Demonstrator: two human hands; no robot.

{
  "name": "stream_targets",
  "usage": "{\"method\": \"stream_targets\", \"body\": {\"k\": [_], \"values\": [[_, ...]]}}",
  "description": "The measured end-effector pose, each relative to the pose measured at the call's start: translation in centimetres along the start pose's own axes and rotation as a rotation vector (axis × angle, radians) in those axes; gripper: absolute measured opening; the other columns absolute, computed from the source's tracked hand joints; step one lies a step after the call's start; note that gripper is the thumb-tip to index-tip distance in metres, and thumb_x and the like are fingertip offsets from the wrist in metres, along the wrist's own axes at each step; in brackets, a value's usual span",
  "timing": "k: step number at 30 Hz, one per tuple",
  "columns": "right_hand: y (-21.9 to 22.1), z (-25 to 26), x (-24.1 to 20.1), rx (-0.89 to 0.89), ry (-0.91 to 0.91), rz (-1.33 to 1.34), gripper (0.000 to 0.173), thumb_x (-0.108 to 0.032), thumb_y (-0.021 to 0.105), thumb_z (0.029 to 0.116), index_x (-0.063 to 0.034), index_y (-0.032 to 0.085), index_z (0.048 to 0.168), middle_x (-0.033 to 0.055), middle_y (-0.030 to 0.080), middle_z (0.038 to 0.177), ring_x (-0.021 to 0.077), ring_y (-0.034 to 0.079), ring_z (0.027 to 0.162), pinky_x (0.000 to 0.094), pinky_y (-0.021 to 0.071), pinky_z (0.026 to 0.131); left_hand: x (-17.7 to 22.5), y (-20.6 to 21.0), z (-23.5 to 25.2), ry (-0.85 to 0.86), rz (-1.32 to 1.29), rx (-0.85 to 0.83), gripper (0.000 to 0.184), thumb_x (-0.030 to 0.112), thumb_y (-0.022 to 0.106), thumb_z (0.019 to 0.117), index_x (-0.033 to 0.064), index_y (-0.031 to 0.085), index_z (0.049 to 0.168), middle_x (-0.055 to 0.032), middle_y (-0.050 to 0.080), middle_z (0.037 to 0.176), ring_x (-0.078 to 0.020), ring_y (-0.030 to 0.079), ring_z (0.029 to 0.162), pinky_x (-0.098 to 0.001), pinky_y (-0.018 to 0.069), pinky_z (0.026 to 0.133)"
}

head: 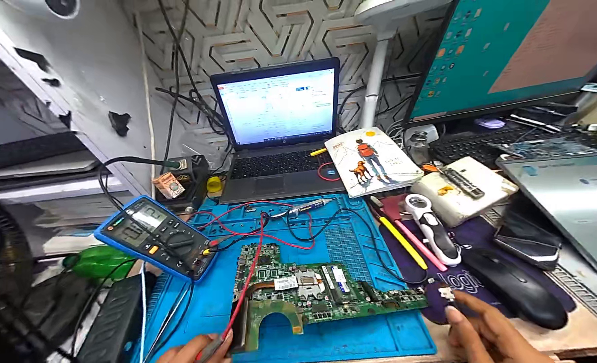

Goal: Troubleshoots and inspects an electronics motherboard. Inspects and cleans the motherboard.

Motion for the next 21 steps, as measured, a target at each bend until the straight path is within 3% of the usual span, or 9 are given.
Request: {"method": "stream_targets", "body": {"k": [3, 7, 10, 12, 16, 19, 21], "values": [[-0.1, 0.9, -0.3, 0.016, -0.037, -0.037, 0.036, -0.025, 0.051, 0.1076, 0.0014, 0.064, 0.128, 0.0059, 0.071, 0.077, 0.0139, 0.065, 0.061, 0.0349, 0.0557, 0.057, 0.4, 0.3, 3.2, -0.007, 0.077, 0.092, 0.024, 0.028, 0.055, 0.1052, 0.0190, 0.065, 0.125, -0.0048, 0.060, 0.111, -0.0158, 0.059, 0.093, -0.0260, 0.0484, 0.082], [-1.2, 3.0, -1.3, 0.026, -0.073, 0.002, 0.035, -0.026, 0.049, 0.1081, -0.0009, 0.067, 0.125, 0.0038, 0.069, 0.075, 0.0107, 0.062, 0.058, 0.0315, 0.0533, 0.053, 0.9, -0.9, 9.4, -0.025, 0.067, 0.126, 0.021, 0.023, 0.053, 0.1062, 0.0150, 0.065, 0.121, -0.0072, 0.060, 0.112, -0.0114, 0.061, 0.099, -0.0225, 0.0506, 0.087], [-2.9, 4.4, -1.8, -0.042, -0.016, 0.097, 0.037, -0.029, 0.048, 0.1082, -0.0026, 0.069, 0.123, 0.0025, 0.068, 0.075, 0.0110, 0.060, 0.057, 0.0312, 0.0518, 0.051, 0.6, -2.8, 13.3, -0.105, 0.071, 0.074, 0.025, 0.022, 0.054, 0.1059, 0.0041, 0.071, 0.112, -0.0185, 0.064, 0.106, -0.0186, 0.062, 0.092, -0.0298, 0.0519, 0.080], [-3.3, 5.2, -0.9, -0.130, 0.038, 0.155, 0.038, -0.033, 0.049, 0.1073, -0.0082, 0.070, 0.126, 0.0001, 0.066, 0.071, 0.0115, 0.057, 0.053, 0.0314, 0.0484, 0.048, -0.2, -3.3, 14.9, -0.164, 0.080, 0.009, 0.032, 0.024, 0.053, 0.1059, -0.0001, 0.073, 0.107, -0.0217, 0.066, 0.103, -0.0236, 0.064, 0.089, -0.0369, 0.0529, 0.077], [-2.4, 5.3, 1.5, -0.320, 0.115, 0.209, 0.037, -0.033, 0.050, 0.1062, -0.0158, 0.063, 0.137, 0.0021, 0.064, 0.067, 0.0149, 0.055, 0.048, 0.0339, 0.0477, 0.045, -2.5, -1.9, 15.4, -0.264, 0.082, -0.078, 0.036, 0.032, 0.050, 0.1050, 0.0051, 0.074, 0.104, -0.0110, 0.068, 0.097, -0.0176, 0.064, 0.085, -0.0353, 0.0516, 0.072], [-2.0, 4.7, 2.6, -0.389, 0.126, 0.125, 0.035, -0.032, 0.048, 0.1072, -0.0173, 0.065, 0.133, 0.0033, 0.067, 0.069, 0.0181, 0.060, 0.051, 0.0406, 0.0521, 0.049, -4.1, -0.3, 15.3, -0.306, 0.070, -0.099, 0.039, 0.036, 0.048, 0.1051, 0.0065, 0.073, 0.104, -0.0079, 0.068, 0.093, -0.0155, 0.063, 0.081, -0.0361, 0.0505, 0.070], [-2.3, 4.6, 2.8, -0.365, 0.123, 0.009, 0.034, -0.035, 0.050, 0.1067, -0.0201, 0.071, 0.128, 0.0004, 0.073, 0.074, 0.0180, 0.067, 0.058, 0.0464, 0.0566, 0.058, -5.3, 0.8, 15.8, -0.338, 0.042, -0.146, 0.043, 0.043, 0.047, 0.1037, 0.0098, 0.074, 0.104, -0.0047, 0.068, 0.093, -0.0139, 0.063, 0.079, -0.0376, 0.0516, 0.068]]}}
Point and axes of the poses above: each hand's wrist, its own z-axis towards the middle knuckle, its own y-axis out of the palm, x = y × z, the point moved 3 cm from there along z, towards the middle knuckle
